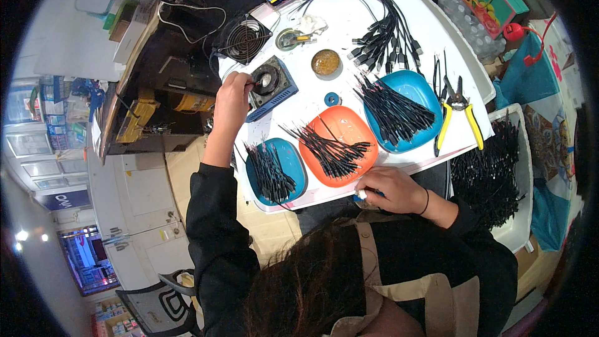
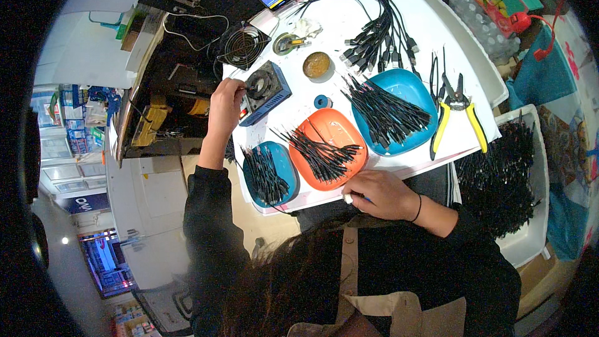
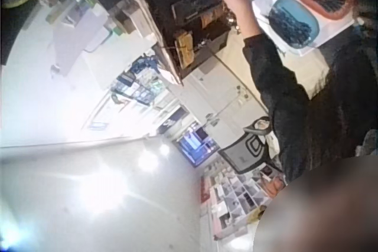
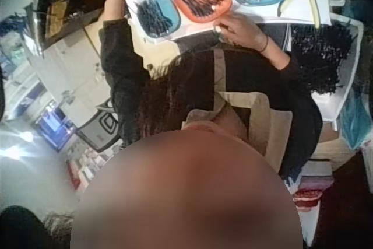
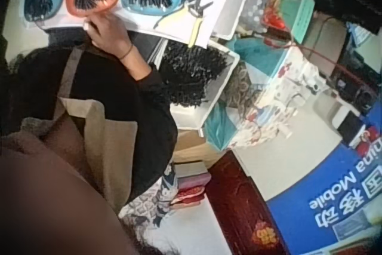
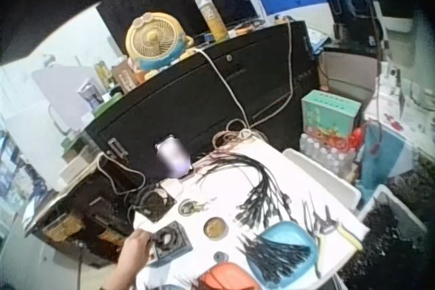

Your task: The person repeatedly picks black cable-like components from bowls, applies a small amount of paste from a container, and secures a white connector onto each component. The finished units are placed into a white bin on the right. The process is repeated continuously throughout the clip.

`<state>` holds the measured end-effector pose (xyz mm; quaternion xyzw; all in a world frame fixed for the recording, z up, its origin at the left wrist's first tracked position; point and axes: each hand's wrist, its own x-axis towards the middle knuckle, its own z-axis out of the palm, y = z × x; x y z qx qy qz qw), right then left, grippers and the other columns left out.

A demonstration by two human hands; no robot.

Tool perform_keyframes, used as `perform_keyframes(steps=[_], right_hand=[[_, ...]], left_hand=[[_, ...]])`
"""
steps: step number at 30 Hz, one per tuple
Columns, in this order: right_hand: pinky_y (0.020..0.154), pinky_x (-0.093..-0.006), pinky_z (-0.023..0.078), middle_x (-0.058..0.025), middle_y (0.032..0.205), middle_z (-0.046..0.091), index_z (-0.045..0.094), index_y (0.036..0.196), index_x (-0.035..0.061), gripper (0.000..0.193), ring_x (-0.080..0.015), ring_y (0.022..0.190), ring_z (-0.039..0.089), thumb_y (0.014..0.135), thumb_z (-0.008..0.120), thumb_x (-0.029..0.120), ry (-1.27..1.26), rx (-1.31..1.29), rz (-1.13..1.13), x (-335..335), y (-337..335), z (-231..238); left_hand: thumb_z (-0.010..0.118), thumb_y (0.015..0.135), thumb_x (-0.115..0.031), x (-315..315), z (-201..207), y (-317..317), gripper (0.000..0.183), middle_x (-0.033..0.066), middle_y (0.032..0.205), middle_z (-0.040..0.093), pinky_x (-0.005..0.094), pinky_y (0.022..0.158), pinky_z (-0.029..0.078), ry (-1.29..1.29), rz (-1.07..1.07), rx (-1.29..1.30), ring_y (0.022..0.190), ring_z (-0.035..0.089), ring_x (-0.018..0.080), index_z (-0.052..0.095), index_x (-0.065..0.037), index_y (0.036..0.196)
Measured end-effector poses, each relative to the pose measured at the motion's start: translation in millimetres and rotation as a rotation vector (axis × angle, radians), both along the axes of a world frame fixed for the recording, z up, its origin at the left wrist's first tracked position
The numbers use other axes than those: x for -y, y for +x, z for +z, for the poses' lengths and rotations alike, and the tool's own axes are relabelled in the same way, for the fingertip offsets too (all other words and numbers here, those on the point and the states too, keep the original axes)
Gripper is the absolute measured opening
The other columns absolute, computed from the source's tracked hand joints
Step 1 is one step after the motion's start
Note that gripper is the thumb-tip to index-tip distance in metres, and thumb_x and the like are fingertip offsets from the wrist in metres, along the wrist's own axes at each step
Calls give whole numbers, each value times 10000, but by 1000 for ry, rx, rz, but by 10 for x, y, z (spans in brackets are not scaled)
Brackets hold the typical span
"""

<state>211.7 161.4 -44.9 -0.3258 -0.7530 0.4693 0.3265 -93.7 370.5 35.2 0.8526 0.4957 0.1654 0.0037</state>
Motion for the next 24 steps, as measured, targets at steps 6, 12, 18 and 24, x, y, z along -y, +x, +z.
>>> perform_keyframes(steps=[6,12,18,24], right_hand=[[770,-395,483,-124,914,632,583,953,45,134,-311,888,618,834,598,105,11,4,-3,-3,12,-13],[775,-410,475,-134,893,611,558,955,39,136,-325,896,607,856,570,131,14,-20,4,-22,20,-18],[748,-394,479,-124,890,626,581,950,41,125,-315,865,616,840,603,97,53,-30,-18,-16,24,-26],[735,-395,483,-116,862,623,579,940,41,120,-302,832,622,844,592,112,3,-64,-36,52,25,46]], left_hand=[[612,755,67,-91,15,81,128,177,810,554,431,665,459,-59,-43,-69,763,570,391,570,18,865],[571,783,36,-155,0,138,77,196,836,542,472,673,456,-95,-33,-165,799,573,422,561,6,853],[573,776,40,-181,-62,147,73,194,833,555,469,666,463,-71,-39,-168,785,584,417,574,12,844],[657,757,29,-35,96,176,131,169,766,593,380,613,459,-4,10,87,658,582,306,606,12,876]])
